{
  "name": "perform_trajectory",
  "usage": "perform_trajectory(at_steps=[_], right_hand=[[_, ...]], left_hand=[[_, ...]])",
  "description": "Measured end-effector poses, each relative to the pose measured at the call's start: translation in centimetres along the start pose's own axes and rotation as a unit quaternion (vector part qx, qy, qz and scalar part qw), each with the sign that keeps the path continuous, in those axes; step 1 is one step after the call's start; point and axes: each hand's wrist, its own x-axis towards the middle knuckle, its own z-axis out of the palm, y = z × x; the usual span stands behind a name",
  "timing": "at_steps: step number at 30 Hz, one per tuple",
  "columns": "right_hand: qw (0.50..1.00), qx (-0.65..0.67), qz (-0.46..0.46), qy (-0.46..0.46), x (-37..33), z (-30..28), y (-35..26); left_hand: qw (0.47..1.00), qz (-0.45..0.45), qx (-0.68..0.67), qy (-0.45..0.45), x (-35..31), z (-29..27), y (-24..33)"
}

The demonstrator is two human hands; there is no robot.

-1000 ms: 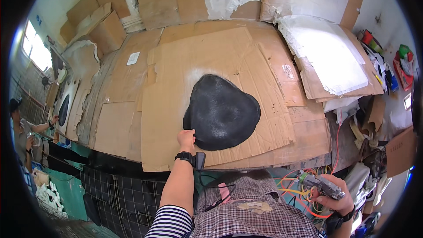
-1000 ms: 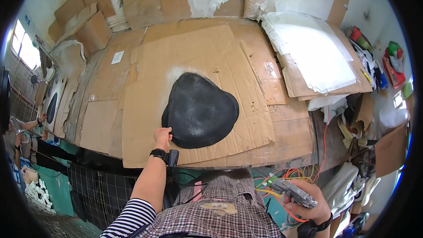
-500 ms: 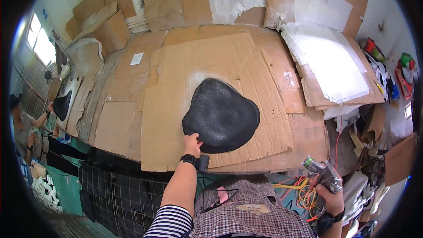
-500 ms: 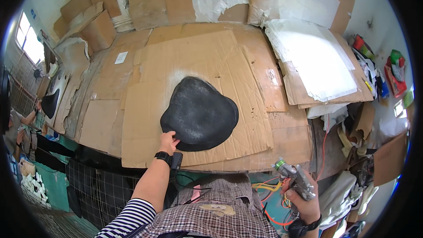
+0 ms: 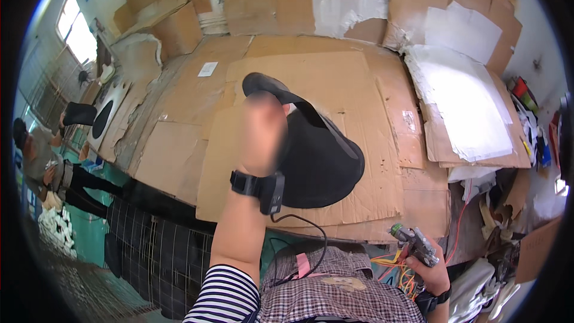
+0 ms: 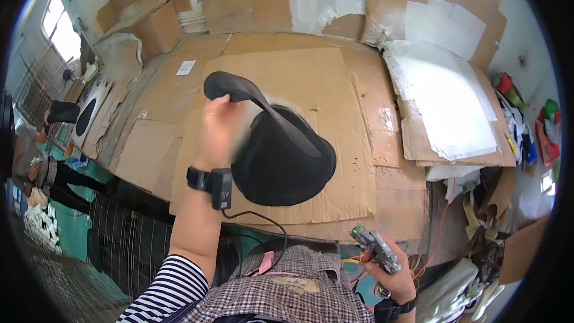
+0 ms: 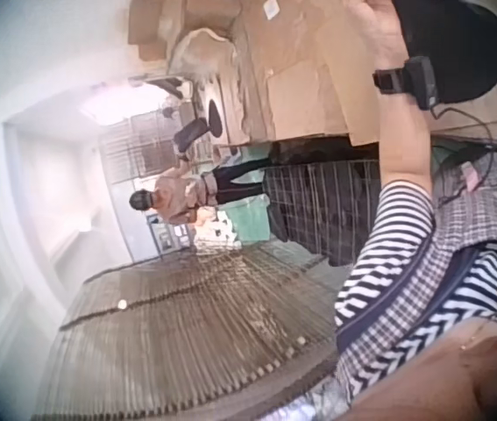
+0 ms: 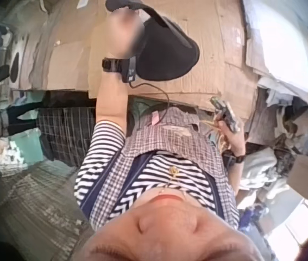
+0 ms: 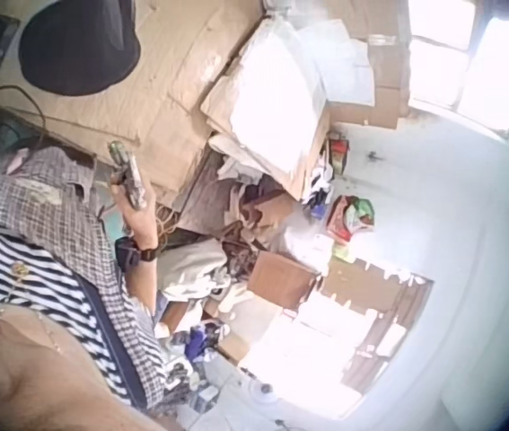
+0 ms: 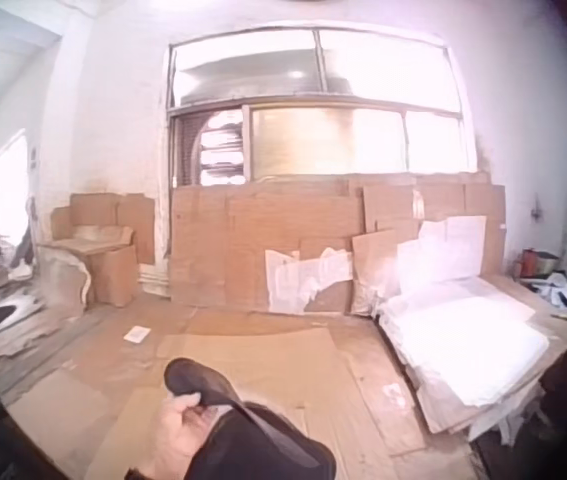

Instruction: The person repeatedly picks up black shoe parts from a cardboard-covered table, sprays them with a handheld spray gun, and places them onto a metal drying rack. The process is repeated for multiple shoe parts throughout the video.

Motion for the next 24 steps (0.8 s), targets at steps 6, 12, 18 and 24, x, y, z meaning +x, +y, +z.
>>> perform_trajectory(at_steps=[6, 12, 18, 24], right_hand=[[0.995, -0.035, 0.022, -0.090, 2.8, 0.9, 2.0], [0.976, -0.056, 0.033, -0.206, 5.3, 3.9, 1.1], [0.952, -0.097, 0.021, -0.290, 7.5, 7.9, -0.3], [0.919, -0.162, 0.029, -0.359, 8.1, 12.0, -1.6]], left_hand=[[0.995, 0.072, 0.040, 0.051, -9.9, -0.8, 7.0], [0.962, 0.196, 0.021, 0.190, -19.9, -7.0, 12.7], [0.886, 0.357, 0.019, 0.295, -25.2, -14.8, 17.8], [0.815, 0.471, 0.005, 0.339, -30.3, -22.2, 20.1]])
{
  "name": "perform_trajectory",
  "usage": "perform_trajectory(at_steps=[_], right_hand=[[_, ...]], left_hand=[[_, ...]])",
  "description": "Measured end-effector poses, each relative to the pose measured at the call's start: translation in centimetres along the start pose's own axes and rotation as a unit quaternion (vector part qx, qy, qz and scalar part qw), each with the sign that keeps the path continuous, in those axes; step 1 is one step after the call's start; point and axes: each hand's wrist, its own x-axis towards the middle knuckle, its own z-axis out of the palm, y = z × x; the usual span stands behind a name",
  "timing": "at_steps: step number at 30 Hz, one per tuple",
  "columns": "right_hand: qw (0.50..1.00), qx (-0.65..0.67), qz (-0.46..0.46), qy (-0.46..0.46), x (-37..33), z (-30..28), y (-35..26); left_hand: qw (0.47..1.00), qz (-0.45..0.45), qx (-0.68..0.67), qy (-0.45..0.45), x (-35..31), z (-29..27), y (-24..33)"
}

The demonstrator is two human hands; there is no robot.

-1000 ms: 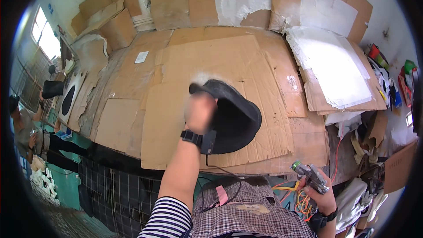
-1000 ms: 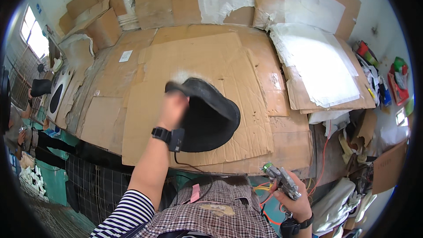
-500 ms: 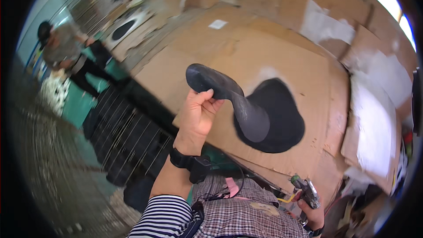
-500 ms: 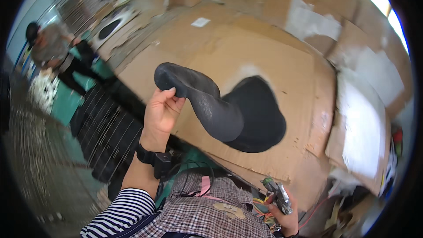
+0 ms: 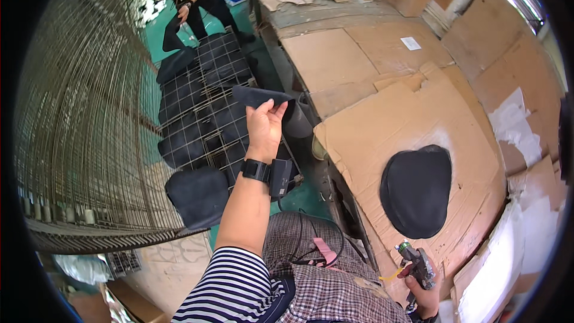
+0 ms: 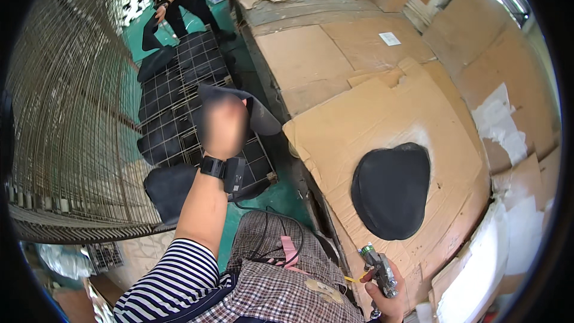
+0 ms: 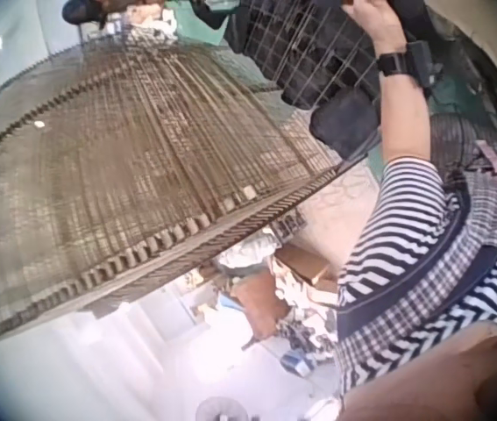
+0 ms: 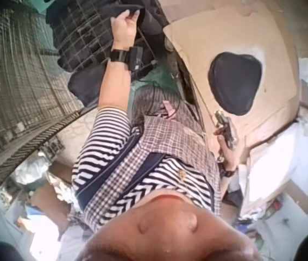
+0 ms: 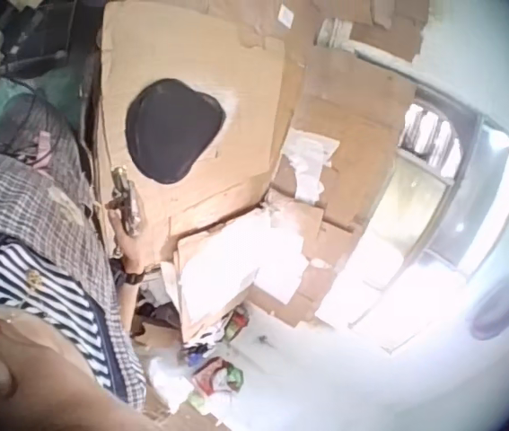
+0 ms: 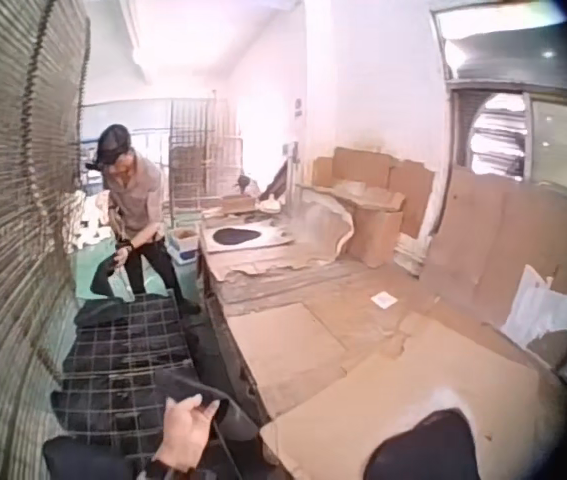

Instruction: The person repeatedly picks up black shoe parts from a cardboard-covered table, sprays them with a handheld spray gun, and places them onto a metal drying rack. The process is repeated for multiple shoe parts throughout the video.

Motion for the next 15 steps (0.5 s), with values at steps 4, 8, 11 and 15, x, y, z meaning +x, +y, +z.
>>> perform_trajectory(at_steps=[4, 8, 11, 15], right_hand=[[0.999, -0.039, 0.013, -0.012, 0.8, 1.4, -0.6], [0.999, -0.043, 0.019, -0.017, 0.4, 2.2, -0.6], [0.998, -0.054, 0.029, -0.031, 0.5, 2.0, -0.4], [0.996, -0.071, 0.032, -0.040, -0.1, 1.8, -0.1]], left_hand=[[0.994, 0.024, 0.055, 0.093, -1.9, -8.2, -0.3], [0.961, -0.029, 0.141, 0.237, -6.2, -20.3, -2.9], [0.895, -0.100, 0.173, 0.398, -10.4, -29.3, -5.8], [0.780, -0.281, 0.295, 0.475, -14.8, -35.0, -6.8]])
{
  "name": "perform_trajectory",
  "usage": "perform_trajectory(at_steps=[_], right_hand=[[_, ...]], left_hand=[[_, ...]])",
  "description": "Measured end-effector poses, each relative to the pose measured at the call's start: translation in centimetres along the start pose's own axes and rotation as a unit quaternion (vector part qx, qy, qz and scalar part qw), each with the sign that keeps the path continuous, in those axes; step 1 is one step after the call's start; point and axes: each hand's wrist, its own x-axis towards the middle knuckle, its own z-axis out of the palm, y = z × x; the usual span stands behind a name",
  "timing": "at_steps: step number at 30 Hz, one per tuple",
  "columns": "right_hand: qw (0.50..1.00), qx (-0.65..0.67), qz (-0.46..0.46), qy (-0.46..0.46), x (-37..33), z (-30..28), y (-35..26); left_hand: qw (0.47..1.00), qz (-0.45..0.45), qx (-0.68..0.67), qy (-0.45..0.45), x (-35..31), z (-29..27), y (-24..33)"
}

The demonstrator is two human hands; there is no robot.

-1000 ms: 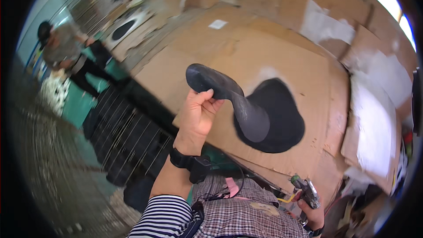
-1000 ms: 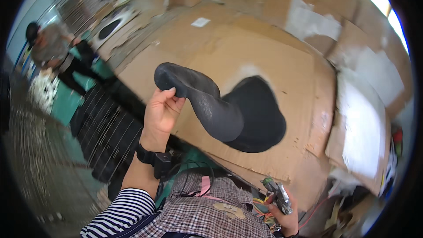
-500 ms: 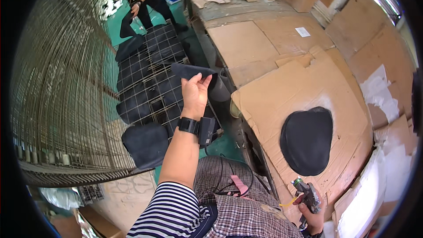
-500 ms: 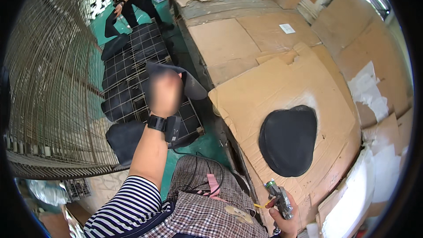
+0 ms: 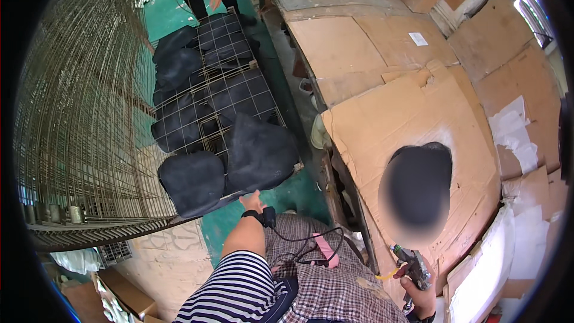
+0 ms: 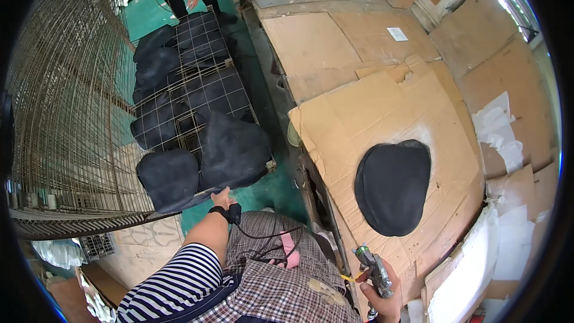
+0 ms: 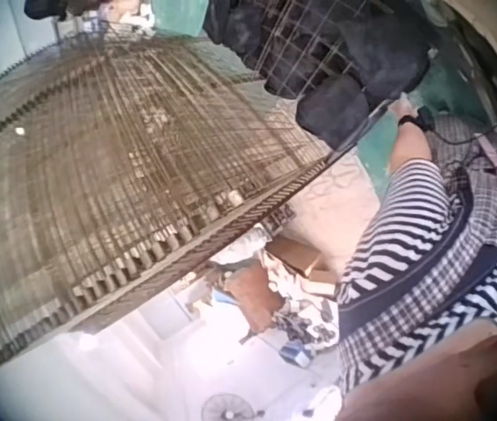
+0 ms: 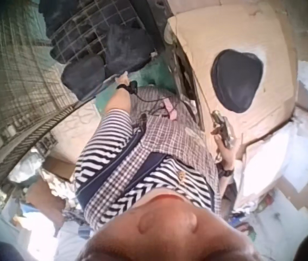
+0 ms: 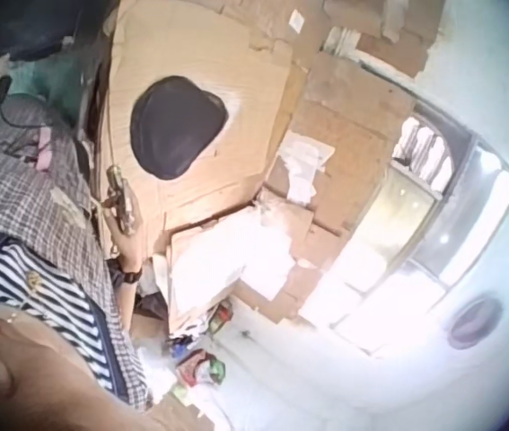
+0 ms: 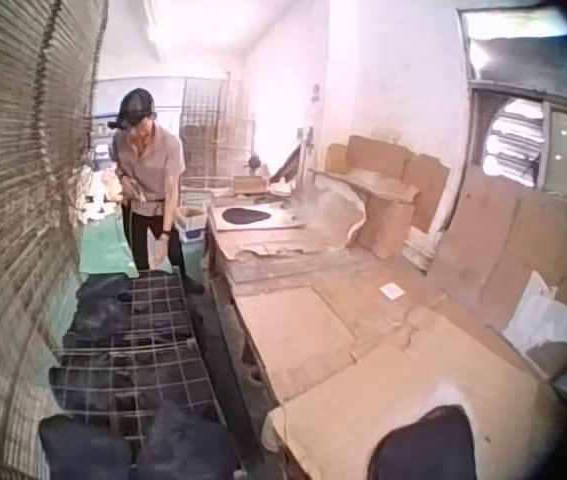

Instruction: The person repeatedly picks up black shoe parts from a cardboard-covered table, sprays them with a handheld spray gun, and places them onto a metal drying rack. The process is repeated for multiple shoe parts throughout the video.

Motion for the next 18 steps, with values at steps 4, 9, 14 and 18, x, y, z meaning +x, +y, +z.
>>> perform_trajectory(at_steps=[4, 9, 14, 18], right_hand=[[0.998, 0.024, -0.016, 0.056, -2.0, -0.3, 1.2], [0.977, 0.078, -0.051, 0.189, -5.7, -1.8, 1.3], [0.935, 0.070, -0.071, 0.341, -10.6, -4.1, 1.9], [0.912, 0.125, -0.047, 0.387, -13.6, -3.7, 2.4]], left_hand=[[0.998, 0.010, 0.066, 0.019, 0.4, 0.9, -0.3], [0.984, 0.129, 0.093, -0.084, -7.1, 7.4, 5.9], [0.937, 0.252, 0.132, -0.204, -14.5, 15.2, 8.8], [0.897, 0.281, 0.172, -0.296, -20.9, 20.8, 7.5]])
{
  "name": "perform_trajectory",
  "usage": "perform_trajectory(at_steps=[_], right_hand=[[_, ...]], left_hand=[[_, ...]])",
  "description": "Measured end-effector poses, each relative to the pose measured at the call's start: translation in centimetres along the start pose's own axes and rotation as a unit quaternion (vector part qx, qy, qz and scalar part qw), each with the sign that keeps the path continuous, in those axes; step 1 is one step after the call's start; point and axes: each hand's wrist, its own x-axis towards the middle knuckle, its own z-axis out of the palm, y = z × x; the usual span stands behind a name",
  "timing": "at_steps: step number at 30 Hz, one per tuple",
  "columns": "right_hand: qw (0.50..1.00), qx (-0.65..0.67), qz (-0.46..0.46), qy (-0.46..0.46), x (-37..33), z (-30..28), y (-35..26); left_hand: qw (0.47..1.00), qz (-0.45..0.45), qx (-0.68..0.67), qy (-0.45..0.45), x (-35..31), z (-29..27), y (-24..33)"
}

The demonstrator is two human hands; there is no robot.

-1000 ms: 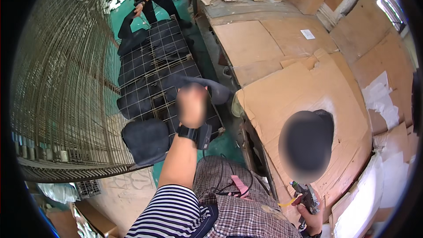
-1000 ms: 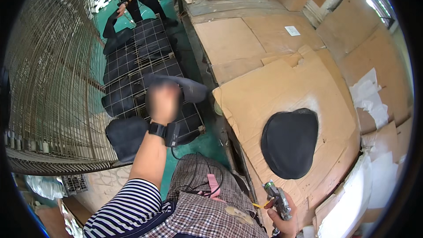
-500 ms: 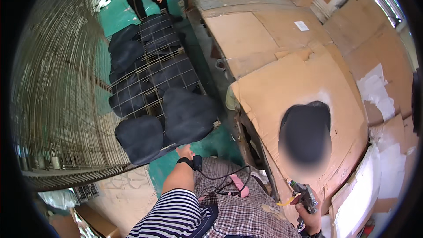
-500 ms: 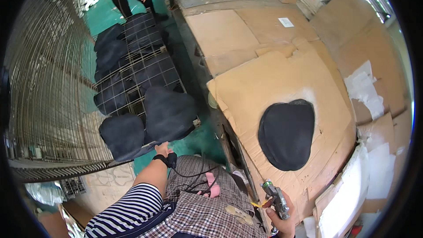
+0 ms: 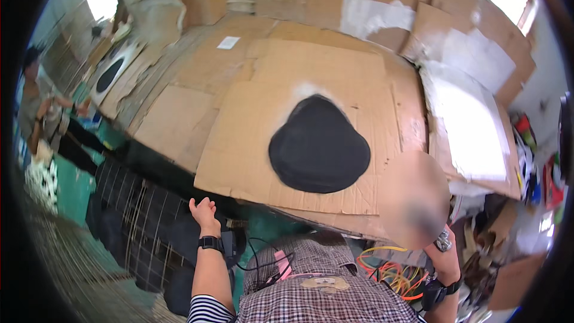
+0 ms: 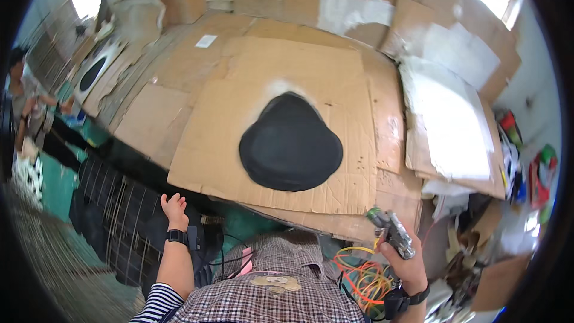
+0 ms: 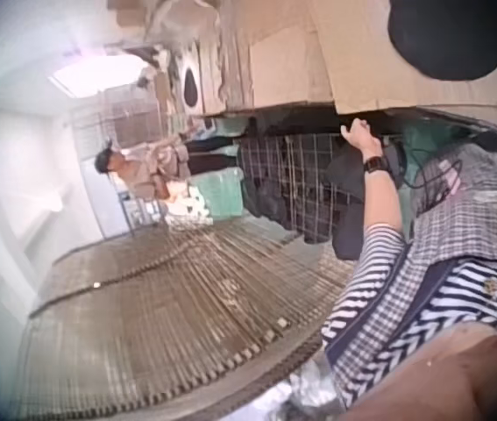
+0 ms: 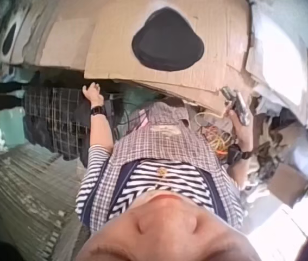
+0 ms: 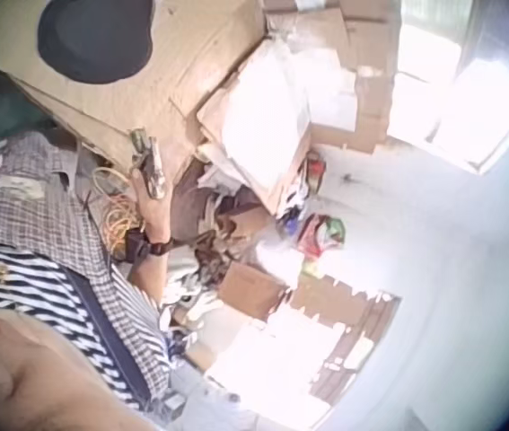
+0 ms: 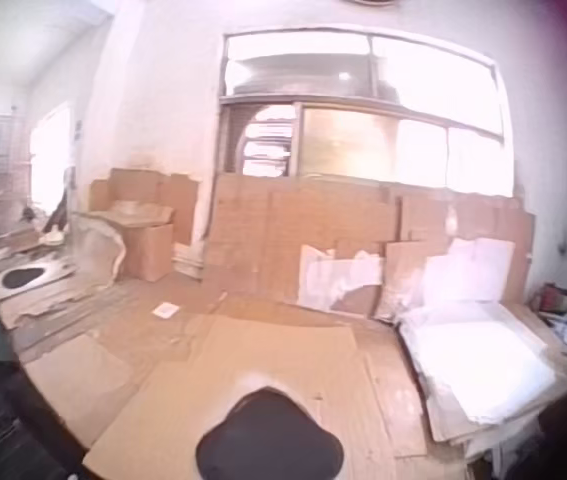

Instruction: The person repeatedly picks up black shoe parts from a cardboard-covered table, sprays them with a handheld spray gun, and places them onto a metal drying rack. The process is repeated for multiple shoe parts throughout the video.

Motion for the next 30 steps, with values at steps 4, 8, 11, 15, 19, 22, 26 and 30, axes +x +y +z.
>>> perform_trajectory(at_steps=[4, 8, 11, 15, 19, 22, 26, 30], right_hand=[[0.999, 0.028, 0.041, -0.017, -2.4, 0.0, 0.3], [0.996, 0.051, 0.011, 0.070, -4.1, 0.3, -0.5], [0.990, 0.035, 0.016, 0.135, -5.7, -0.6, -0.8], [0.997, 0.043, 0.044, 0.044, -7.6, -1.0, -0.1], [0.991, 0.101, 0.071, -0.044, -6.9, 1.1, 0.9], [0.983, 0.173, 0.056, -0.024, -4.9, 3.5, 0.1], [0.994, 0.106, 0.010, 0.034, -2.3, 3.9, 0.2], [0.985, 0.104, -0.009, 0.138, -2.6, 3.3, -0.2]], left_hand=[[0.994, 0.027, 0.042, -0.102, -1.1, 5.9, -0.8], [0.982, 0.029, 0.095, -0.160, -3.3, 9.0, -1.8], [0.977, 0.032, 0.115, -0.177, -4.5, 9.7, -2.2], [0.977, 0.027, 0.126, -0.168, -4.5, 9.8, -2.3], [0.972, 0.041, 0.148, -0.179, -4.4, 9.8, -2.4], [0.968, 0.052, 0.155, -0.192, -3.7, 9.7, -3.2], [0.965, 0.055, 0.161, -0.198, -3.4, 8.8, -3.5], [0.971, 0.044, 0.153, -0.176, -2.6, 8.1, -3.6]])
